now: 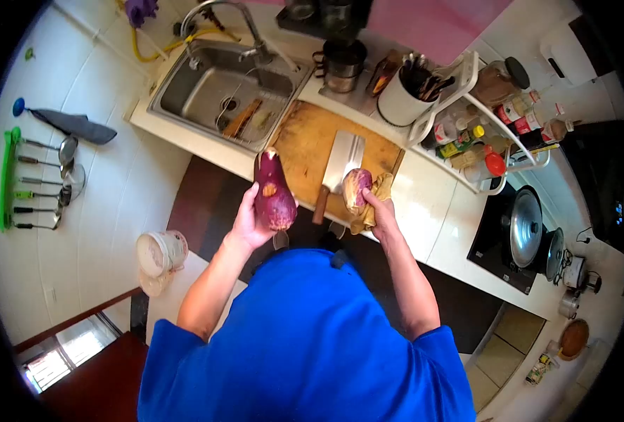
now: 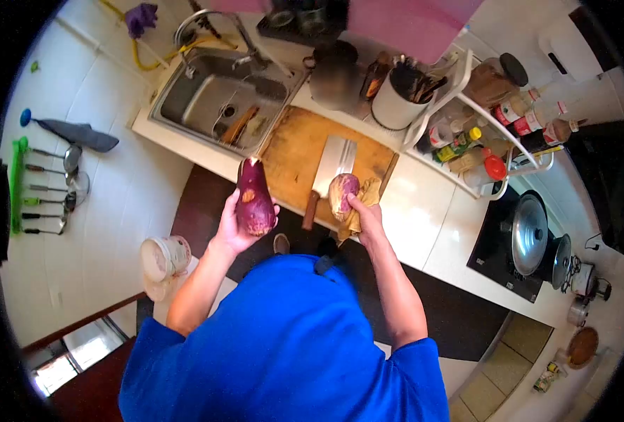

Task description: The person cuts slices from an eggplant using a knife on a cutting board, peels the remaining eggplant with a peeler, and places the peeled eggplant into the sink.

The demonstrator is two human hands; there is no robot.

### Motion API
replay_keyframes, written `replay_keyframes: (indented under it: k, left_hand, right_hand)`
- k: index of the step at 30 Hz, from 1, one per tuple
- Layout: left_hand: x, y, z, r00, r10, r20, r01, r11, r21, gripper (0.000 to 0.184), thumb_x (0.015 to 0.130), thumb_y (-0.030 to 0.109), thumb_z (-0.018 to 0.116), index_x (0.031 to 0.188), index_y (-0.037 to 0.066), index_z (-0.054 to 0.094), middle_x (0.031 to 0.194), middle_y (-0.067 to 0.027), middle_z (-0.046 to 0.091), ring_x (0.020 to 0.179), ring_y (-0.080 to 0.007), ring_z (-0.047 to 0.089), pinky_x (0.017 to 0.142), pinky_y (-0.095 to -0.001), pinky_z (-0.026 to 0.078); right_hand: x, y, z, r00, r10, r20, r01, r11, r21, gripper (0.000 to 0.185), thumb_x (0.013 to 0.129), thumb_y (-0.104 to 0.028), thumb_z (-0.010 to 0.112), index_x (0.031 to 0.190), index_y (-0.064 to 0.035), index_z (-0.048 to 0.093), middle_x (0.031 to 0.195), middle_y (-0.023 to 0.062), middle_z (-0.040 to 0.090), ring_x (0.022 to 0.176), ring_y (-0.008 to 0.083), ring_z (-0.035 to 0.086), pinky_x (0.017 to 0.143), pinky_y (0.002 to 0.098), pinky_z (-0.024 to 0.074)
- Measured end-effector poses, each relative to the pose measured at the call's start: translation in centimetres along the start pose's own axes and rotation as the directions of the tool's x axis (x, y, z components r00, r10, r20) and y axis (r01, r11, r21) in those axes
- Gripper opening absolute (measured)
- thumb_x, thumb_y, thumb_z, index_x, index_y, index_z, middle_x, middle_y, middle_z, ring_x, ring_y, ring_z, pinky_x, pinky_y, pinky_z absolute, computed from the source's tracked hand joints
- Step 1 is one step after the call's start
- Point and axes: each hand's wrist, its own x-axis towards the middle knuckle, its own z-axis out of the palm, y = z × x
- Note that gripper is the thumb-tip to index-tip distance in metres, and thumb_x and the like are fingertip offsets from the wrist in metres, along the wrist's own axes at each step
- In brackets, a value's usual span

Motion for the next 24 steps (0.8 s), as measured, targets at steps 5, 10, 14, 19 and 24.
replay_keyframes:
  k: [5, 10, 14, 19, 24]
  left_hand:
    - [-1.4, -1.3, 2.0, 0.996, 0.016, -0.085, -0.017, 1.000, -0.008, 0.065, 0.092, 0.054, 0.065, 0.136, 0.006, 0.053, 0.124, -0.0180, 0.066, 0.114, -0.0354, 0.066, 0.097, -0.0521, 0.055]
    - [-1.3, -1.7, 3.3, 1.000, 0.016, -0.009, -0.017, 0.998, -0.054, 0.070, 0.088, 0.049, 0.071, 0.141, 0.008, 0.050, 0.133, -0.0204, 0.061, 0.122, -0.0399, 0.061, 0.104, -0.0535, 0.050]
    - [-0.8, -1.4, 4.2, 0.999, -0.043, -0.007, 0.043, 0.998, -0.049, 0.073, 0.087, 0.042, 0.076, 0.144, 0.008, 0.047, 0.137, -0.0207, 0.059, 0.128, -0.0400, 0.056, 0.110, -0.0539, 0.045]
    - [1.4, -1.6, 3.6, 0.984, -0.138, 0.109, 0.145, 0.988, -0.061, 0.075, 0.087, 0.039, 0.078, 0.146, 0.006, 0.045, 0.141, -0.0181, 0.057, 0.132, -0.0356, 0.054, 0.115, -0.0519, 0.040]
    - [2.5, -0.8, 4.7, 0.971, -0.156, 0.184, 0.164, 0.986, -0.032, 0.067, 0.087, 0.032, 0.081, 0.141, 0.009, 0.049, 0.134, -0.0107, 0.060, 0.127, -0.0275, 0.056, 0.113, -0.0495, 0.041]
  right_hand:
    - [4.9, 0.3, -2.8, 0.905, -0.421, 0.054, 0.355, 0.680, -0.641, 0.064, 0.078, -0.015, 0.085, 0.130, 0.0007, 0.051, 0.109, 0.0116, 0.070, 0.097, 0.0271, 0.070, 0.085, 0.0380, 0.0567]
    - [3.2, -1.0, -2.0, 0.868, -0.496, -0.016, 0.262, 0.487, -0.833, 0.073, 0.075, -0.018, 0.087, 0.133, 0.0013, 0.048, 0.113, 0.0217, 0.070, 0.107, 0.0386, 0.067, 0.093, 0.0415, 0.0534]
    - [0.7, -1.4, -7.1, 0.806, -0.589, -0.054, 0.315, 0.505, -0.804, 0.056, 0.083, -0.016, 0.081, 0.128, 0.0019, 0.055, 0.114, 0.0181, 0.069, 0.108, 0.0288, 0.066, 0.095, 0.0368, 0.0516]
    - [-6.2, -4.4, -15.3, 0.673, -0.625, -0.395, 0.057, 0.576, -0.815, 0.039, 0.087, -0.017, 0.078, 0.116, 0.0036, 0.062, 0.101, 0.0132, 0.071, 0.094, 0.0223, 0.067, 0.089, 0.0350, 0.0531]
    - [-10.9, -5.1, -19.4, 0.760, -0.573, -0.306, -0.244, 0.185, -0.952, 0.064, 0.078, -0.020, 0.081, 0.132, 0.0035, 0.055, 0.130, 0.0274, 0.058, 0.121, 0.0383, 0.058, 0.104, 0.0445, 0.0460]
